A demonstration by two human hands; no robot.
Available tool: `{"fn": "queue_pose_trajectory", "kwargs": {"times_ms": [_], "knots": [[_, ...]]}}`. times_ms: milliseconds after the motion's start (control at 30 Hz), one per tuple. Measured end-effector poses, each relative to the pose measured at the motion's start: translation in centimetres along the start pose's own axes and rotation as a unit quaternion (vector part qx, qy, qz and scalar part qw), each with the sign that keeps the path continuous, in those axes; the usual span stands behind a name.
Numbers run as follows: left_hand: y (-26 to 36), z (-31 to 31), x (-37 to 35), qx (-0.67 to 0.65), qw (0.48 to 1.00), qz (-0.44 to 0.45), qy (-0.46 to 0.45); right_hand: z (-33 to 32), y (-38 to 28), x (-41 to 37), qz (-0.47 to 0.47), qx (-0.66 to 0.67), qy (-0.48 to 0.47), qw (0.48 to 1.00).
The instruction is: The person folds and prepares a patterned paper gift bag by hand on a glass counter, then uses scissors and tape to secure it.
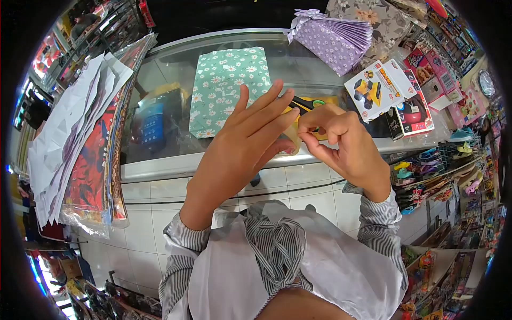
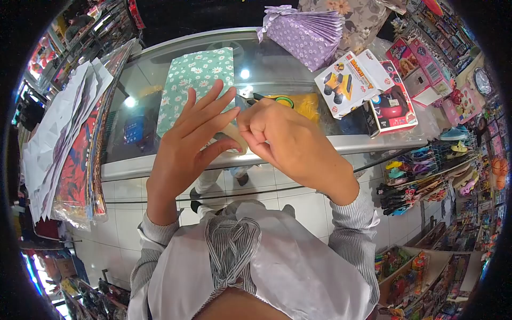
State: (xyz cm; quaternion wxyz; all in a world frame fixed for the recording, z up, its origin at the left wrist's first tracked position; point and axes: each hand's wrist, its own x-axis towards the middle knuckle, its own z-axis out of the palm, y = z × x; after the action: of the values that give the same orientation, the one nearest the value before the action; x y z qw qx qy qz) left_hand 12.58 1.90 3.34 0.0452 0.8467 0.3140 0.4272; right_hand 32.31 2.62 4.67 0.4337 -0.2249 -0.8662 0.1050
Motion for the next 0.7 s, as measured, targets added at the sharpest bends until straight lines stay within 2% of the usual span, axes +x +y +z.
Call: {"fn": "queue_pose_trajectory", "kwargs": {"times_ms": [133,233,700], "knots": [[0.0,0.1,0.1,0.011,1.0,0.004,-0.004,-0.7,-0.1,0.3,0.027,0.008,-0.07,0.997],[-0.2,0.2,0.2,-0.001,1.0,0.004,-0.007,-0.2,0.1,0.3,0.051,0.0,-0.066,0.997],[-1.2,0.5,0.0,-0.068,0.998,0.001,0.008,0.7,1.5,0.4,0.016,0.048,-0.044,0.998]]}}
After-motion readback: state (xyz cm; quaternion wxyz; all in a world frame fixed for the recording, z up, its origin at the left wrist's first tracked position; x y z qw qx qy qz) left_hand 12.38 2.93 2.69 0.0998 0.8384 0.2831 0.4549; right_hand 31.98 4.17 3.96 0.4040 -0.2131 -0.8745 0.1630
